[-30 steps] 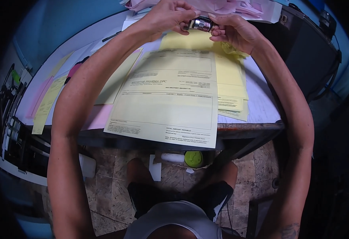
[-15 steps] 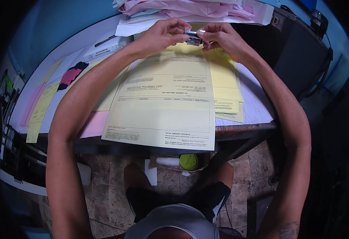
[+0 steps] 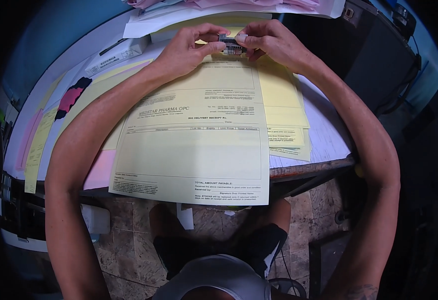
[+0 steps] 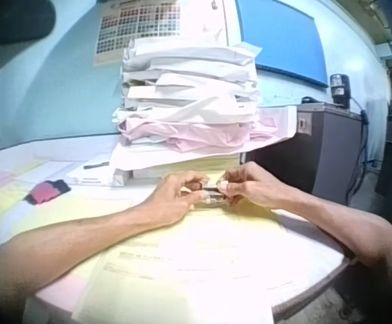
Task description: The recorder is adjusting a numbering machine or small print component and comparing it with a document on a table.
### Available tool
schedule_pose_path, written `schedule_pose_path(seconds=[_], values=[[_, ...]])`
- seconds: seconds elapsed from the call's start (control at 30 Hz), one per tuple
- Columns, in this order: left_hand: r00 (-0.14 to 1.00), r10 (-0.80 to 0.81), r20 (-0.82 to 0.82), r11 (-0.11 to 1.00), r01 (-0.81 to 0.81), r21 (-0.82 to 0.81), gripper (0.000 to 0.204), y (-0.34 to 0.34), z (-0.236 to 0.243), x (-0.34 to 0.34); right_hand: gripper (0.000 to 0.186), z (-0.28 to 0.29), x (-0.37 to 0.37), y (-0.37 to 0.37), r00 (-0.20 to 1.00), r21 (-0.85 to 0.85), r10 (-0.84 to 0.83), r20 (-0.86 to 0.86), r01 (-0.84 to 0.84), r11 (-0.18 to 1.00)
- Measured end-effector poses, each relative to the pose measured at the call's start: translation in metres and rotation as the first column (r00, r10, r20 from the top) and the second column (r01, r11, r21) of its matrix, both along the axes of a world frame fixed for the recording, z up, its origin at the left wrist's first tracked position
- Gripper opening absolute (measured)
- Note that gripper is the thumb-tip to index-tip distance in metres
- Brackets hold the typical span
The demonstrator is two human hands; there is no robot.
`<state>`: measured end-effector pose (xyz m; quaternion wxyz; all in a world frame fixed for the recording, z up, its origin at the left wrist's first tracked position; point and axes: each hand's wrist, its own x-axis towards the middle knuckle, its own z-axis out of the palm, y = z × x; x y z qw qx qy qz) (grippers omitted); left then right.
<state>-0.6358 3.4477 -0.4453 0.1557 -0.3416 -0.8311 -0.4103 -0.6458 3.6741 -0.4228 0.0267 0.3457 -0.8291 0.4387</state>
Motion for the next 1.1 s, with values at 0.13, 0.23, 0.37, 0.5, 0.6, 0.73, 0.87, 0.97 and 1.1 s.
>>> schedule_pose_path(seconds=[0.13,0.23,0.37,0.5,0.6,0.73,0.87,0.97,1.1], values=[[0.999,0.033,0.014,0.999,-0.033,-0.002,0.032,0.003,-0.003,0.001,0.034,-0.001,0.002,0.0,1.0,0.021,-0.026,-0.012,0.026,0.999],[0.999,0.047,-0.012,0.999,-0.047,0.007,0.031,0.001,-0.005,0.0,0.035,0.0,0.008,-0.006,0.998,0.05,-0.051,-0.027,0.052,0.997],[0.998,0.064,-0.021,0.997,-0.065,-0.044,0.03,0.0,0.004,0.005,0.035,0.001,0.011,-0.006,0.997,0.064,-0.079,-0.005,0.079,0.995],[0.999,0.032,-0.018,0.998,-0.033,-0.057,0.03,-0.001,0.012,0.005,0.035,0.004,0.011,-0.004,0.996,0.02,-0.077,0.037,0.077,0.997],[0.998,0.067,0.011,0.992,-0.066,-0.106,0.029,0.0,0.016,0.007,0.035,0.003,0.008,-0.003,0.997,0.031,-0.059,0.051,0.057,0.998],[0.997,0.074,0.006,0.991,-0.073,-0.115,0.03,0.001,0.014,0.006,0.033,0.001,0.005,-0.001,0.997,0.004,-0.032,0.069,0.032,0.999],[0.995,0.065,0.075,0.993,-0.057,-0.1,0.029,0.002,0.013,0.006,0.032,-0.002,0.0,0.001,0.991,0.017,-0.03,0.128,0.028,0.999],[0.985,0.04,0.168,0.998,-0.032,-0.05,0.028,0.004,0.011,0.001,0.031,-0.002,-0.004,0.003,0.981,-0.01,-0.038,0.191,0.041,0.999],[0.987,0.013,0.159,1.0,-0.017,0.024,0.033,0.002,0.003,-0.011,0.031,-0.002,-0.004,0.001,0.978,0.002,-0.041,0.203,0.042,0.999]])
